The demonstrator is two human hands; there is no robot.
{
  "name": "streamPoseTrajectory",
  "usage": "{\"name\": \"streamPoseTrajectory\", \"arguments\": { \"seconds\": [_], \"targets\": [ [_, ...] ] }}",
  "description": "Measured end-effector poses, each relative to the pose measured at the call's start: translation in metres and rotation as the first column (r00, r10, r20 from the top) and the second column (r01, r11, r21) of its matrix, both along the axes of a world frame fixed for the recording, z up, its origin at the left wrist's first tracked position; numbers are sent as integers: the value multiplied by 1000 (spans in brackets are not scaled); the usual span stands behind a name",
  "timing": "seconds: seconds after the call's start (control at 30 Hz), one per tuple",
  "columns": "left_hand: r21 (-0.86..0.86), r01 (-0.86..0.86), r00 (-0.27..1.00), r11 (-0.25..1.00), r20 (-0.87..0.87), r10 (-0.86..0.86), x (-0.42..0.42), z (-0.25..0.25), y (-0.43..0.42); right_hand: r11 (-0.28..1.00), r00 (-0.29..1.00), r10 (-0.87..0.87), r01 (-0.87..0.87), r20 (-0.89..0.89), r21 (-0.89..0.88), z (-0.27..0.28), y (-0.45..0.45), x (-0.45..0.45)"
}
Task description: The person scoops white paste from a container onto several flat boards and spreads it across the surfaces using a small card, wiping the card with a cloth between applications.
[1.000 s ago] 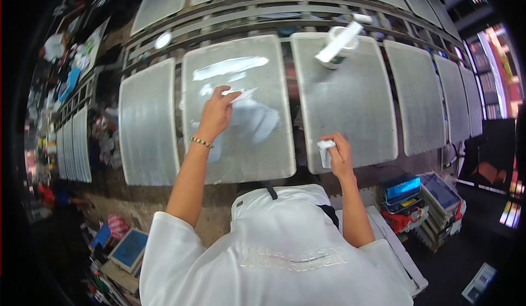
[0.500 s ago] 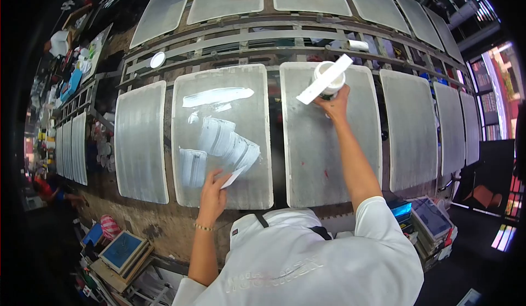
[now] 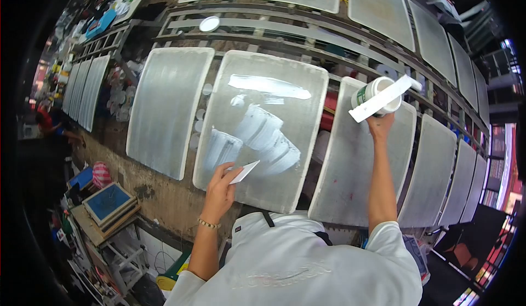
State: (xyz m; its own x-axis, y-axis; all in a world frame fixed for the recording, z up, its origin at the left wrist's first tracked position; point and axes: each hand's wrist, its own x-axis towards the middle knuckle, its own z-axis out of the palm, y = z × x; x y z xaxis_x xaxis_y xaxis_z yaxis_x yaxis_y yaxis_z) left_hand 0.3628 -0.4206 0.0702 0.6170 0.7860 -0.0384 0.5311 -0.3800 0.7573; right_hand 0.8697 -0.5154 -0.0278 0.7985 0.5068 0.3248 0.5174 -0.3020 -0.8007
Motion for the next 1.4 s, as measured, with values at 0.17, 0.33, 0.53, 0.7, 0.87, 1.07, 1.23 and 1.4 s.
{"name": "streamPoseTrajectory", "arguments": {
  "seconds": [0.17, 0.33, 0.53, 0.7, 0.87, 1.07, 1.23, 1.4],
  "targets": [
    [16, -31, 998, 999, 52, 30, -12, -5, 15, 917, 926, 367, -376, 87, 130, 32, 121, -33],
    [-13, -78, 996, 997, 30, 79, -31, 3, 18, 887, 887, 457, -450, -64, 98, 20, 255, -115],
    [-64, -213, 977, 975, -32, 211, -81, 3, 8, 833, 829, 553, -547, -87, 79, -8, 348, -178],
    [-77, -292, 955, 953, -82, 286, -110, -9, 12, 846, 846, 530, -524, -55, 93, -11, 373, -185],
    [-96, -318, 948, 943, -66, 313, -111, -4, 32, 892, 896, 440, -430, -54, 139, 15, 358, -135],
    [50, -228, 969, 972, -87, 232, -108, -5, 60, 944, 963, 248, -216, -105, 248, 15, 333, -30],
    [-90, -227, 973, 970, -61, 222, -82, 9, 74, 994, 991, 109, -109, -72, 2, -3, 316, 5],
    [-41, -138, 987, 990, -87, 134, -58, 9, 82, 985, 974, 171, -170, -152, 16, -33, 320, 20]
  ]
}}
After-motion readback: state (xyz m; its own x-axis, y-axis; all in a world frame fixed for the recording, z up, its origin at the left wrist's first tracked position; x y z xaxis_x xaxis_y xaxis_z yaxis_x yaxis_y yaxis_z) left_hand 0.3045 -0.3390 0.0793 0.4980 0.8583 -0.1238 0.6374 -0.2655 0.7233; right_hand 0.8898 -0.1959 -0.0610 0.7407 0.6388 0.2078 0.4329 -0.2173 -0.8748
